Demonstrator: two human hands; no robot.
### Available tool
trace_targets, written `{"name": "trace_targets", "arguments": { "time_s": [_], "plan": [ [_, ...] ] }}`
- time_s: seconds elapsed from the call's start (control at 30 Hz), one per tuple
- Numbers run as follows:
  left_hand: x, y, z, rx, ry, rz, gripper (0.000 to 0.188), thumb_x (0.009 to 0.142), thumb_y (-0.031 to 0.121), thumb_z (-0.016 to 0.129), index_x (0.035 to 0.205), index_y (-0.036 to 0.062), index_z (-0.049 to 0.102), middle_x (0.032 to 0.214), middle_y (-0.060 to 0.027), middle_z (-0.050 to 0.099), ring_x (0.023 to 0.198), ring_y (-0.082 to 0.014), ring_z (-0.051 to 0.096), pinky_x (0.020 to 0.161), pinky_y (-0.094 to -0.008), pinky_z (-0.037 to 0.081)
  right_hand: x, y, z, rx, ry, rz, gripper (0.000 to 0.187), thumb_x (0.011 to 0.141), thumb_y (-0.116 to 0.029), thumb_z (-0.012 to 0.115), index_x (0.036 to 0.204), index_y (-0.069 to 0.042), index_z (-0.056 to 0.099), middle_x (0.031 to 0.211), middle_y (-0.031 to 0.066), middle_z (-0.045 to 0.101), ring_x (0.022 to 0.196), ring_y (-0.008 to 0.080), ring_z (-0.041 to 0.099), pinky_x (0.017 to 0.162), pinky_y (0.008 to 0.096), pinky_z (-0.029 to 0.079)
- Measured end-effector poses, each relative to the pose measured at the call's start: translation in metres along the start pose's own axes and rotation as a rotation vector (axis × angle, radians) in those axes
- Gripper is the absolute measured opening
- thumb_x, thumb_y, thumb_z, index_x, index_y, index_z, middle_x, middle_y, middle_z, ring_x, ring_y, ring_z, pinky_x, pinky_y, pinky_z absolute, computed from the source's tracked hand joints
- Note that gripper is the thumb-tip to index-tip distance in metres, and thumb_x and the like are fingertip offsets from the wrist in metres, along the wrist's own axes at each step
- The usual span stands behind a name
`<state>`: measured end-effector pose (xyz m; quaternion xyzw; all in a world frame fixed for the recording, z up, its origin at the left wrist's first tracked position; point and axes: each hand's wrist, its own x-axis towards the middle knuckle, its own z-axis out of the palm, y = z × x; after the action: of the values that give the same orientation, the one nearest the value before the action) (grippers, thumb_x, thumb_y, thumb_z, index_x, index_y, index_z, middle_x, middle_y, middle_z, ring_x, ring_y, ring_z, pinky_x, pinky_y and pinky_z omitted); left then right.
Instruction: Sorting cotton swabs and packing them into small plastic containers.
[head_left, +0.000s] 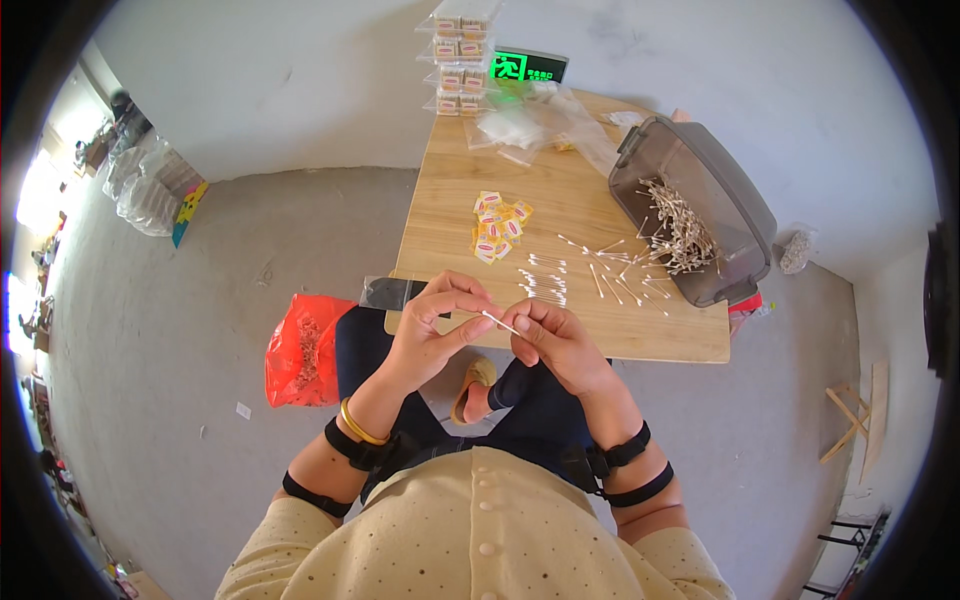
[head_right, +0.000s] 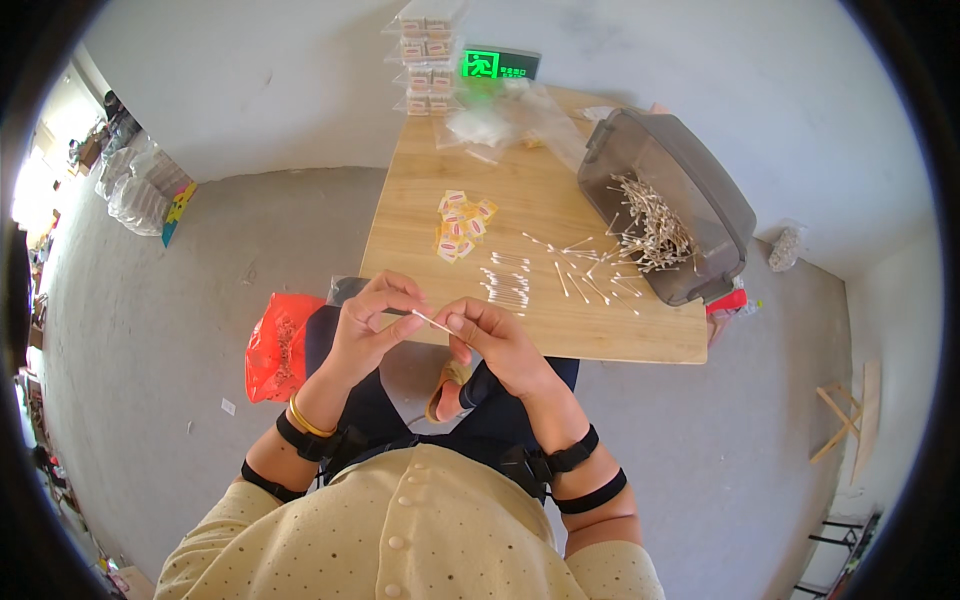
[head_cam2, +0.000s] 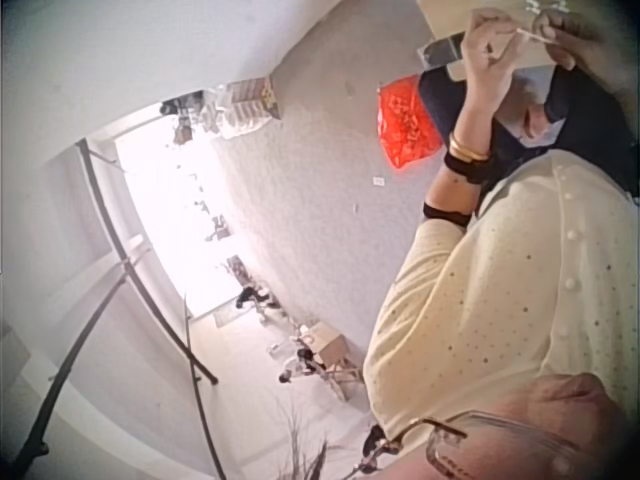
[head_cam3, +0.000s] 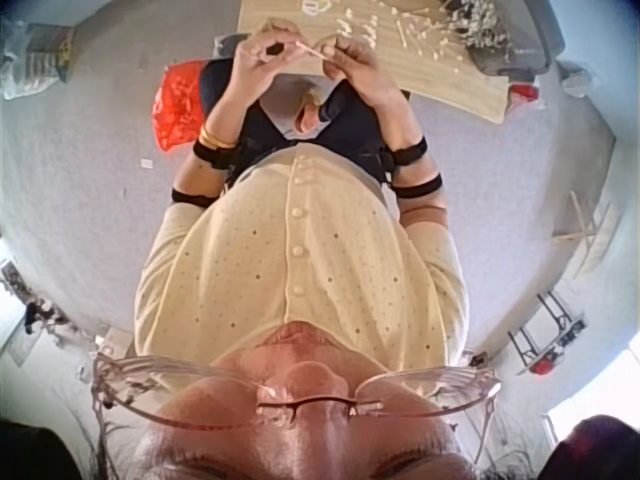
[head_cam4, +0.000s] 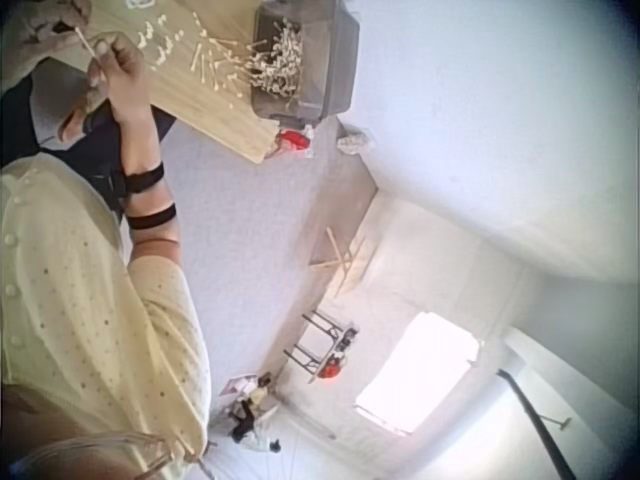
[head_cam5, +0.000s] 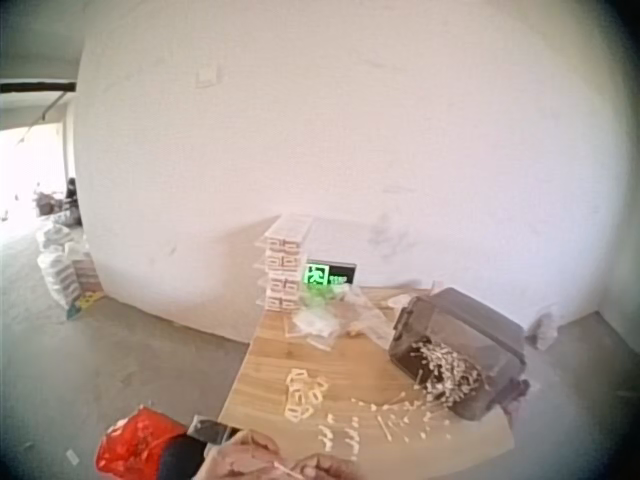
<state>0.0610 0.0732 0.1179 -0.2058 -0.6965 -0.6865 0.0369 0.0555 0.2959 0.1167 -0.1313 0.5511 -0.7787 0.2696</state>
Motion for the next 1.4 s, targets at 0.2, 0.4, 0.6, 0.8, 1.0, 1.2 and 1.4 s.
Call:
{"name": "trace_targets", "arguments": {
  "time_s": [0.2, 0.4, 0.6, 0.8, 1.0, 1.2, 1.4],
  "plan": [
    [0.0, 0.016, -0.005, 0.349, 0.0, 0.133, 0.019, 0.085, 0.006, 0.078, 0.102, 0.0129, 0.08, 0.103, -0.0025, 0.067, 0.098, -0.0213, 0.061, 0.092, -0.035, 0.045, 0.001, -0.003, 0.006, -0.051, 0.047, 0.041, 0.022, 0.107, -0.021, 0.055, 0.11, -0.002, 0.067, 0.076, -0.0047, 0.053, 0.068, 0.0059, 0.047, 0.063, 0.0221, 0.039],
    [-0.014, 0.019, -0.022, 0.542, -0.006, 0.232, 0.017, 0.085, 0.008, 0.077, 0.101, 0.0145, 0.08, 0.099, -0.0001, 0.07, 0.096, -0.0236, 0.061, 0.089, -0.0376, 0.044, 0.012, 0.003, 0.014, -0.24, 0.063, 0.059, 0.023, 0.108, -0.021, 0.053, 0.111, -0.002, 0.065, 0.075, 0.0002, 0.057, 0.067, 0.008, 0.053, 0.064, 0.0239, 0.043],
    [-0.069, 0.015, -0.069, 0.589, 0.245, 0.052, 0.009, 0.085, 0.012, 0.078, 0.094, 0.0114, 0.077, 0.092, -0.0028, 0.069, 0.094, -0.0241, 0.063, 0.087, -0.0384, 0.046, 0.026, 0.023, 0.026, -0.462, 0.09, -0.041, 0.031, 0.11, -0.027, 0.049, 0.112, 0.0, 0.065, 0.086, 0.0056, 0.067, 0.084, 0.0131, 0.063, 0.081, 0.0273, 0.05],
    [-0.137, 0.019, -0.16, 0.804, 0.736, -0.142, 0.007, 0.084, 0.006, 0.077, 0.089, 0.0039, 0.074, 0.089, -0.0072, 0.071, 0.084, -0.0246, 0.065, 0.081, -0.0356, 0.051, 0.031, 0.043, 0.018, -0.474, 0.039, 0.037, 0.029, 0.109, -0.025, 0.053, 0.11, 0.001, 0.065, 0.089, 0.0056, 0.067, 0.086, 0.0127, 0.062, 0.083, 0.0277, 0.05],
    [-0.207, -0.037, -0.241, 1.306, 0.758, -0.655, 0.05, 0.083, 0.032, 0.082, 0.123, 0.0066, 0.067, 0.116, -0.0133, 0.068, 0.111, -0.0279, 0.063, 0.097, -0.0432, 0.048, 0.034, 0.05, 0.02, -0.449, 0.031, 0.059, 0.028, 0.109, -0.024, 0.053, 0.11, 0.001, 0.066, 0.089, 0.0049, 0.067, 0.087, 0.0123, 0.062, 0.083, 0.0271, 0.051],
    [-0.199, -0.082, -0.228, 1.021, 0.495, -0.772, 0.066, 0.084, 0.039, 0.08, 0.137, 0.0047, 0.059, 0.133, -0.0177, 0.063, 0.126, -0.0323, 0.059, 0.106, -0.0461, 0.046, 0.027, 0.056, -0.016, -0.482, 0.179, 0.033, 0.022, 0.106, -0.021, 0.058, 0.109, -0.001, 0.067, 0.091, 0.0041, 0.068, 0.088, 0.0112, 0.064, 0.083, 0.0263, 0.051],
    [-0.103, -0.077, -0.131, 0.601, 0.231, -0.432, 0.044, 0.086, 0.022, 0.079, 0.124, 0.0021, 0.067, 0.117, -0.0156, 0.07, 0.108, -0.029, 0.068, 0.094, -0.0381, 0.054, 0.002, 0.075, -0.106, -0.748, 0.543, 0.015, 0.015, 0.098, -0.016, 0.067, 0.103, -0.002, 0.07, 0.09, 0.0035, 0.07, 0.084, 0.0117, 0.065, 0.076, 0.0273, 0.052]
  ]
}}
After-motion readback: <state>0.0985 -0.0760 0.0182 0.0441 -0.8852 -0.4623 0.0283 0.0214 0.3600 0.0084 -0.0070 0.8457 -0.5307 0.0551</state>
